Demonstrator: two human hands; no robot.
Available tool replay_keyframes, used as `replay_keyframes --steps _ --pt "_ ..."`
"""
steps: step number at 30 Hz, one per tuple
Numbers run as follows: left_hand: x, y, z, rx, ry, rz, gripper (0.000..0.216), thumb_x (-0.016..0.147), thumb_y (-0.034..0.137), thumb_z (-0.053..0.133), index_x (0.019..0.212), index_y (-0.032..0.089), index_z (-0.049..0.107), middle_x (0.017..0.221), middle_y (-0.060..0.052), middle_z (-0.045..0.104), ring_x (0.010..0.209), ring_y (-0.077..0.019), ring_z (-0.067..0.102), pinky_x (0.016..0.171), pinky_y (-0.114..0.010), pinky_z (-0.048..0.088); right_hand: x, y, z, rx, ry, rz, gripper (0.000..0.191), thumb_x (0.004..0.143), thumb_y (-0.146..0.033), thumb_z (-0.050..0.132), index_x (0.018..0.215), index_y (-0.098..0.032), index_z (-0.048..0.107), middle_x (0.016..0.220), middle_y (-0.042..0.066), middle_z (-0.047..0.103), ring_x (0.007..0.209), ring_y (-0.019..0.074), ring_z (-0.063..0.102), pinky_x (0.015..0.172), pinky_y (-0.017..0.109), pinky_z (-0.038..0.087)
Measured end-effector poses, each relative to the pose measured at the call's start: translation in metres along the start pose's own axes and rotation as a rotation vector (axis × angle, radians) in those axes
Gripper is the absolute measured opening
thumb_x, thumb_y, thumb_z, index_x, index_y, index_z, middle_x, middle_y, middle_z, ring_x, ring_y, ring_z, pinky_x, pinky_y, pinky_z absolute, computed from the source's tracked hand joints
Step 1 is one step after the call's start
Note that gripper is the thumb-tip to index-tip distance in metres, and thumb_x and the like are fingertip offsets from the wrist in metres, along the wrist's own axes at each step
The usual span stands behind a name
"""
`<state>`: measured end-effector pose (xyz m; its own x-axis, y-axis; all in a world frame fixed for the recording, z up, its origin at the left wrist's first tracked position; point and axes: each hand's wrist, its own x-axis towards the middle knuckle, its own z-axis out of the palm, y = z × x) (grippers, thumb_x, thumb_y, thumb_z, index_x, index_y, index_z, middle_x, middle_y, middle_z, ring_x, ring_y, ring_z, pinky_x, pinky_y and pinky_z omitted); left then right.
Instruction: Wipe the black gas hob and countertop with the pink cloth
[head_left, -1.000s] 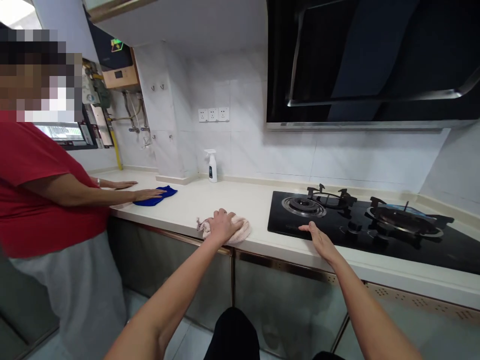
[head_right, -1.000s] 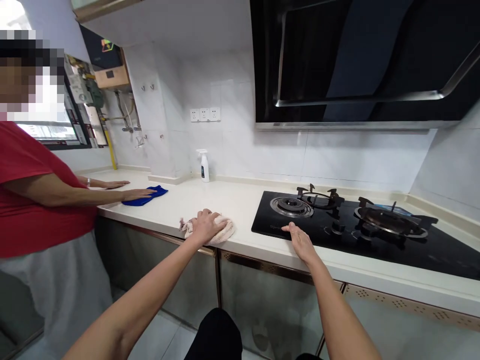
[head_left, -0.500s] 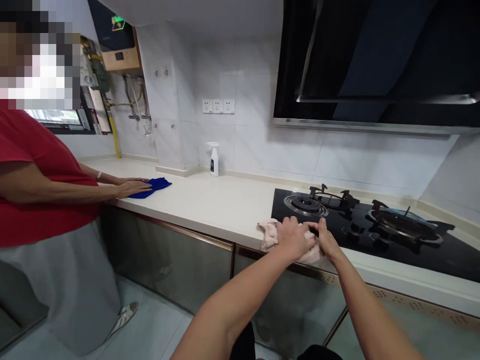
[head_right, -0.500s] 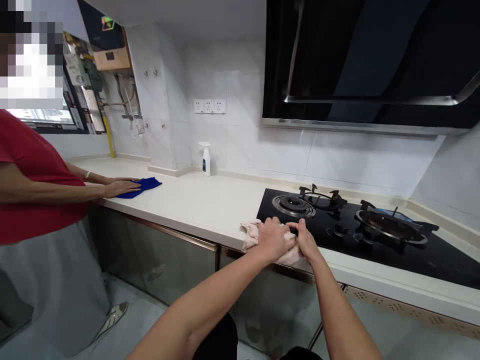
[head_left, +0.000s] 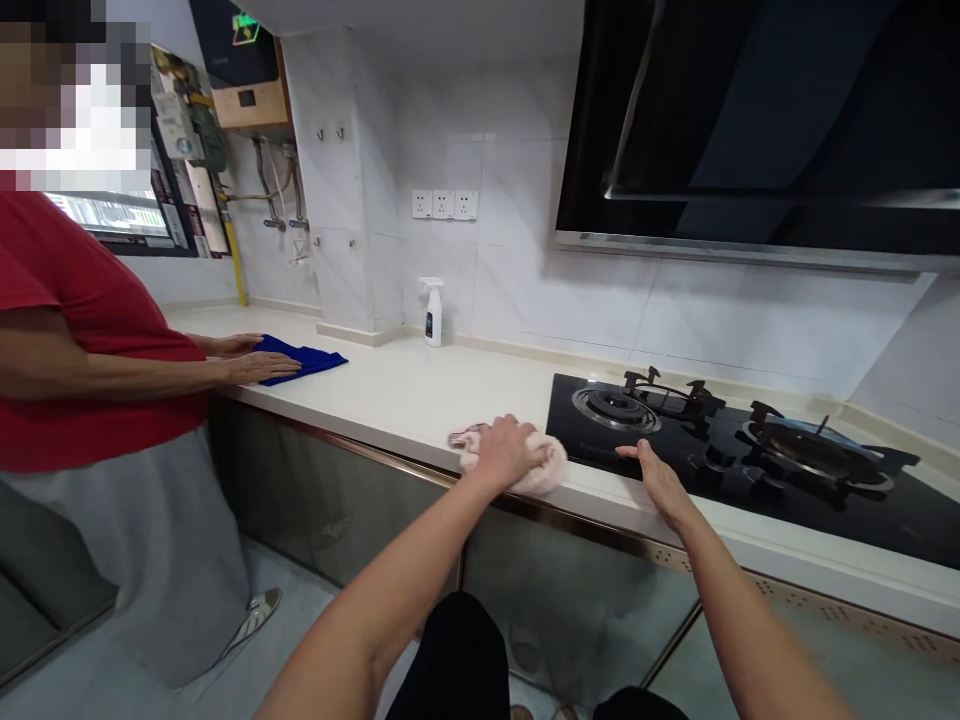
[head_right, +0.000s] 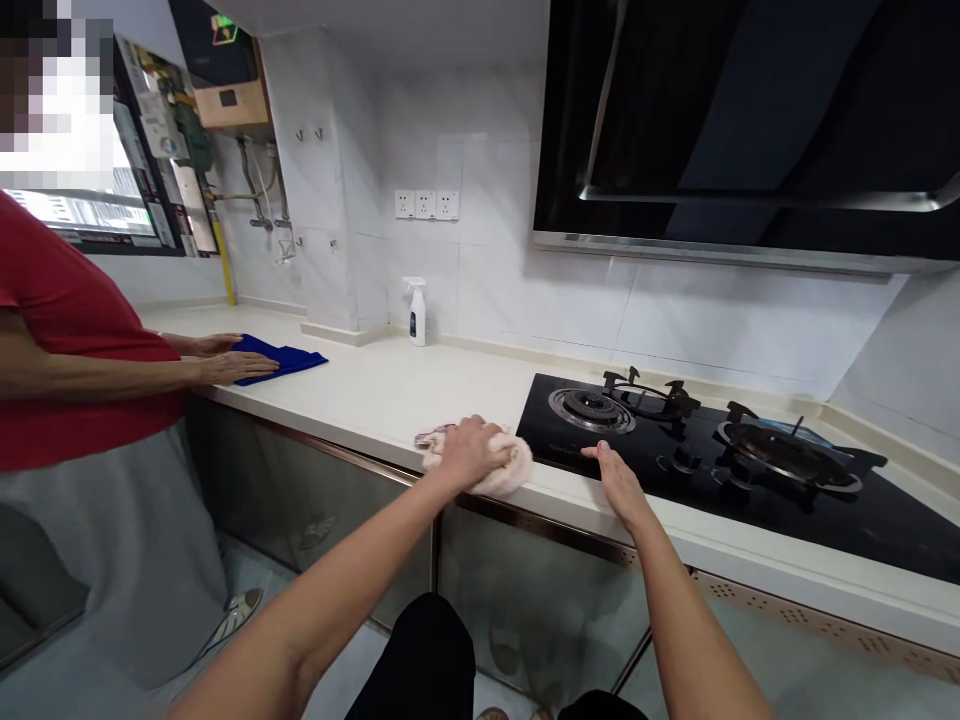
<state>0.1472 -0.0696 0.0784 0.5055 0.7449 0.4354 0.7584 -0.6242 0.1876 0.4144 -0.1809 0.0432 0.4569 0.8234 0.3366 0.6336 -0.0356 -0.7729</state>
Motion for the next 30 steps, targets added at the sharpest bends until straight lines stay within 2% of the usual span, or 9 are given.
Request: replay_keyframes --steps 3,6,8,11,14,17,23,26,30 --pt "-0.004 -0.057 -0.021 0.081 0.02 -0.163 0.048 0.092 0.061 0.059 0.125 0.029 0.071 0.128 -0.013 0.064 0.121 -0.0362 0.054 0.104 -0.054 0.036 0.0 -0.001 0.001 -0.007 -0.022 -0.01 0.085 0.091 -0.081 0.019 0.11 -0.024 0.078 0.134 0.011 0.068 0.137 0.0306 0.052 0.124 0.045 0.03" --pt "-0.006 -0.095 -0.037 0.148 0.034 -0.3 0.051 0.091 0.062 0.058 0.128 0.029 0.069 0.132 -0.015 0.063 0.125 -0.0397 0.051 0.108 -0.062 0.03 0.001 0.0 0.002 -0.012 -0.039 -0.005 0.086 0.091 -0.081 0.016 0.112 -0.024 0.078 0.133 0.01 0.069 0.136 0.0307 0.052 0.124 0.046 0.029" --pt "-0.004 -0.106 -0.042 0.175 0.032 -0.355 0.054 0.091 0.064 0.055 0.13 0.029 0.068 0.133 -0.016 0.063 0.125 -0.0405 0.051 0.106 -0.064 0.032 0.002 0.0 0.004 -0.015 -0.045 0.002 0.087 0.092 -0.08 0.014 0.114 -0.025 0.078 0.136 0.009 0.068 0.137 0.0304 0.052 0.123 0.047 0.029" --pt "-0.002 -0.104 -0.043 0.196 0.025 -0.384 0.052 0.092 0.063 0.051 0.127 0.028 0.069 0.132 -0.015 0.063 0.123 -0.0383 0.053 0.102 -0.06 0.038 0.004 -0.002 0.008 -0.037 -0.059 0.015 0.084 0.093 -0.078 0.014 0.114 -0.027 0.078 0.138 0.008 0.067 0.137 0.0316 0.051 0.123 0.05 0.028" --pt "-0.002 -0.088 -0.037 0.195 0.024 -0.38 0.046 0.093 0.061 0.051 0.121 0.03 0.071 0.13 -0.013 0.064 0.122 -0.0361 0.053 0.1 -0.056 0.04 0.006 -0.003 0.011 -0.078 -0.082 0.016 0.079 0.094 -0.075 0.017 0.114 -0.028 0.078 0.137 0.006 0.068 0.138 0.0335 0.049 0.123 0.054 0.026" --pt "-0.009 -0.059 -0.026 0.178 0.033 -0.333 0.046 0.094 0.062 0.051 0.12 0.031 0.072 0.129 -0.011 0.064 0.121 -0.0348 0.053 0.098 -0.052 0.041 0.009 -0.002 0.014 -0.121 -0.096 0.002 0.076 0.095 -0.072 0.019 0.115 -0.029 0.078 0.136 0.005 0.068 0.137 0.0337 0.05 0.123 0.054 0.027" --pt "-0.027 0.025 0.01 0.056 0.149 -0.103 0.044 0.094 0.063 0.053 0.115 0.029 0.072 0.12 -0.011 0.064 0.115 -0.0338 0.053 0.095 -0.051 0.04 0.011 0.003 0.016 -0.19 -0.089 -0.032 0.075 0.097 -0.067 0.016 0.115 -0.028 0.078 0.133 0.005 0.07 0.134 0.0318 0.053 0.121 0.051 0.031" --pt "-0.027 0.064 0.022 -0.025 0.157 -0.005 0.045 0.092 0.064 0.055 0.11 0.027 0.072 0.118 -0.011 0.064 0.114 -0.0336 0.053 0.095 -0.053 0.04 0.011 0.004 0.017 -0.225 -0.081 -0.053 0.074 0.098 -0.065 0.016 0.114 -0.028 0.077 0.131 0.004 0.071 0.13 0.0304 0.056 0.118 0.05 0.035" --pt "-0.02 0.087 0.028 -0.096 0.099 0.06 0.043 0.09 0.064 0.059 0.107 0.026 0.071 0.12 -0.011 0.063 0.114 -0.0331 0.053 0.096 -0.051 0.041 0.011 0.009 0.016 -0.266 -0.081 -0.102 0.074 0.101 -0.061 0.012 0.116 -0.027 0.076 0.131 0.006 0.071 0.128 0.0286 0.058 0.116 0.049 0.039"
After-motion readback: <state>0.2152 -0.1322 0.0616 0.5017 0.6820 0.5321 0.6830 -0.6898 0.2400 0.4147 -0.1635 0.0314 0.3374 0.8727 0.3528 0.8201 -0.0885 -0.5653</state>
